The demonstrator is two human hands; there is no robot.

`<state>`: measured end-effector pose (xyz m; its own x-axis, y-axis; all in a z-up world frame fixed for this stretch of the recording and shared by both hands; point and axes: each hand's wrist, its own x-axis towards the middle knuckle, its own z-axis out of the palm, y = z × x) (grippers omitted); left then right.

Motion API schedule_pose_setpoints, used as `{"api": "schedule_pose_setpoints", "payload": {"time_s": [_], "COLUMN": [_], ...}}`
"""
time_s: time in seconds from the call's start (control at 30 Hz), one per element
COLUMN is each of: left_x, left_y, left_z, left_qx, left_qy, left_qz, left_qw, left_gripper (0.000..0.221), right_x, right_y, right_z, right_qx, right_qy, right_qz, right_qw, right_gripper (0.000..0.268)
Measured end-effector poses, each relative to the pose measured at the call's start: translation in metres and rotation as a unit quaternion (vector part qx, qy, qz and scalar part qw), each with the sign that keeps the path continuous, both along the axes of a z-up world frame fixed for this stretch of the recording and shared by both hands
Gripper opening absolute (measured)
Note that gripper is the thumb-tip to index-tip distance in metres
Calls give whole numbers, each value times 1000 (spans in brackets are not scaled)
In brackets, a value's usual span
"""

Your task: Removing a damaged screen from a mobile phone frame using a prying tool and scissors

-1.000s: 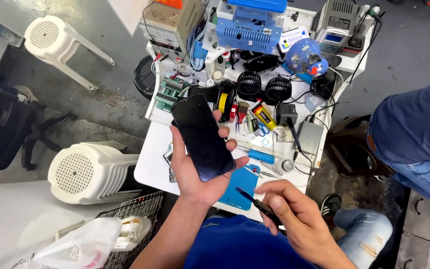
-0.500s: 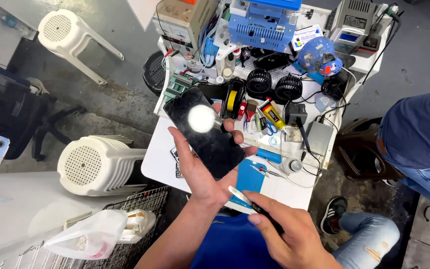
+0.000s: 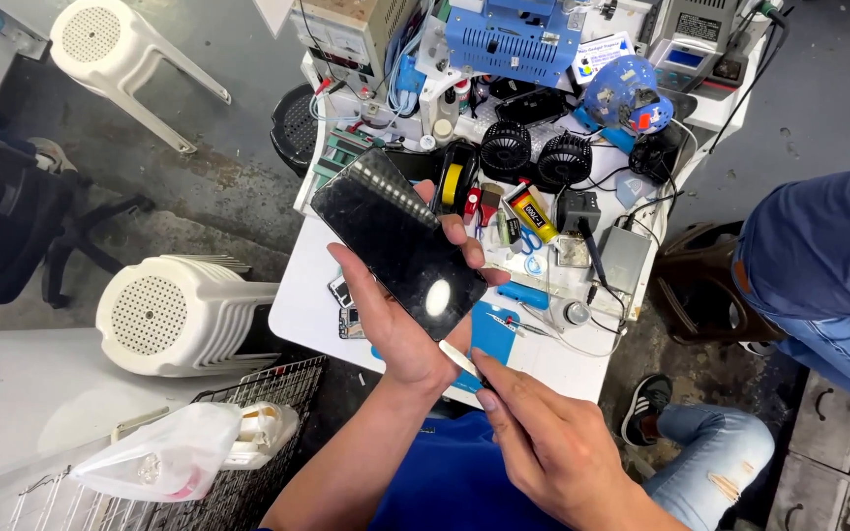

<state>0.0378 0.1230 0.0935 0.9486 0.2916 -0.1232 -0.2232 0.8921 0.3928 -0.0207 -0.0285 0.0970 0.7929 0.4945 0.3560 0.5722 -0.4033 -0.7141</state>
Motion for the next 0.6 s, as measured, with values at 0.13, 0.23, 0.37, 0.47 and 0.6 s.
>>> {"api": "schedule_pose_setpoints", "payload": {"time_s": [0.13,0.23,0.37,0.47,0.6], "left_x": [-2,-4,-6,-7,-8], "left_y": [0,0,0,1,2], "left_z": [1,1,0,-1,-3], "left_qx": [-13,-28,-9,-6,-10], "left_qy": [7,-4,-7,-10,-12], "left_qz": [-5,-10,-11,-10,-25], "left_qw": [1000,1000,1000,1000,1000], "left_gripper": [81,81,79,79,78], "right_x": [-3,-3,-6,-6,-8], "right_y": [0,0,1,1,2], "right_z": [2,1,1,1,1], "right_qx": [-8,3,-1,-5,-5], "right_qy": [5,22,37,34,44], "right_qz": [-11,-2,-4,-1,0], "right_qw": [1000,1000,999,999,999], "right_gripper": [34,32,32,33,35]}}
